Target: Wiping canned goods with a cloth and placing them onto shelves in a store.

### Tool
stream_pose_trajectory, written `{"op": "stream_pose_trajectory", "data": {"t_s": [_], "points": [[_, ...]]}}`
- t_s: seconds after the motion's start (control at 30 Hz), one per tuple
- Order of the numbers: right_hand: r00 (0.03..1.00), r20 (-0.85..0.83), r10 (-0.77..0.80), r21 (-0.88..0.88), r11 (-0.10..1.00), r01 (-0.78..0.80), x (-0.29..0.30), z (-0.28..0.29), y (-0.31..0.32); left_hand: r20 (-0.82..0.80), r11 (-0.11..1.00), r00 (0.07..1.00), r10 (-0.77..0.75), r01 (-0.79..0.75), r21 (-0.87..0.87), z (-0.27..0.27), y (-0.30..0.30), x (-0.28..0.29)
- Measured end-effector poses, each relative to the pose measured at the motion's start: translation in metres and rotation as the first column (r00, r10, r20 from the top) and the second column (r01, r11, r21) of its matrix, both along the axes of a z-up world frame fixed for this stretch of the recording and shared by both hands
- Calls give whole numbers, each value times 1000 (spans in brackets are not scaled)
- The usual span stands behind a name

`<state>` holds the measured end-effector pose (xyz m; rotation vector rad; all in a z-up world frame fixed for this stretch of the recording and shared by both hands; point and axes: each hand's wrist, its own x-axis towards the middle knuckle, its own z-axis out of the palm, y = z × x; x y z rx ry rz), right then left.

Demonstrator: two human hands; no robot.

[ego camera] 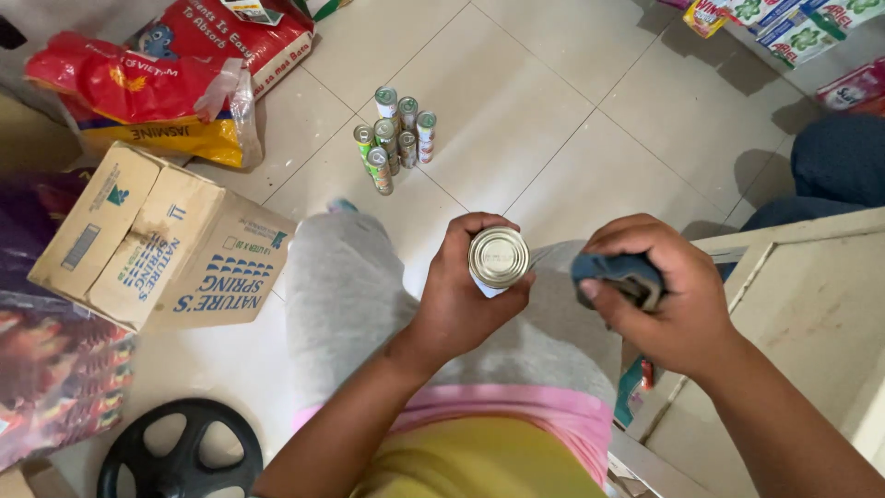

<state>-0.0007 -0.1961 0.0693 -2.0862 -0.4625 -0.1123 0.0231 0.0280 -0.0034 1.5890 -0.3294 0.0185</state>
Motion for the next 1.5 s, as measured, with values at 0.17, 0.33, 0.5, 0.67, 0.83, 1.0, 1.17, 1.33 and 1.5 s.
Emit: {"op": "stream_pose_trajectory", "data": {"t_s": [0.17,0.33,0.5,0.67,0.83,1.0,1.17,1.33,1.5], "points": [[930,-366,43,218,975,40,42,-75,-23,-32,998,999,-38,36,-49,-24,16,53],[842,-535,72,151,988,11,142,-100,-2,-30,999,999,-43,43,-18,-38,21,145],[751,-648,127,282,956,82,266,-161,-12,-476,959,858,-195,65,-276,-82,12,257],[719,-665,200,401,909,118,336,-134,-16,-628,936,762,-156,-90,-342,-69,-8,333],[721,-686,98,323,929,180,353,-37,-17,-651,922,722,-234,-46,-383,23,-20,361],[721,-682,121,411,879,241,366,78,-43,-492,932,823,-284,117,-342,138,-49,373],[749,-659,68,368,897,243,370,177,-82,-460,961,844,-276,223,-166,255,-93,378],[960,-281,2,261,963,74,362,245,-131,-237,955,927,-292,296,-19,350,-134,368],[803,-584,-120,102,970,220,370,288,-153,-63,922,967,-247,255,293,392,-158,371]]}}
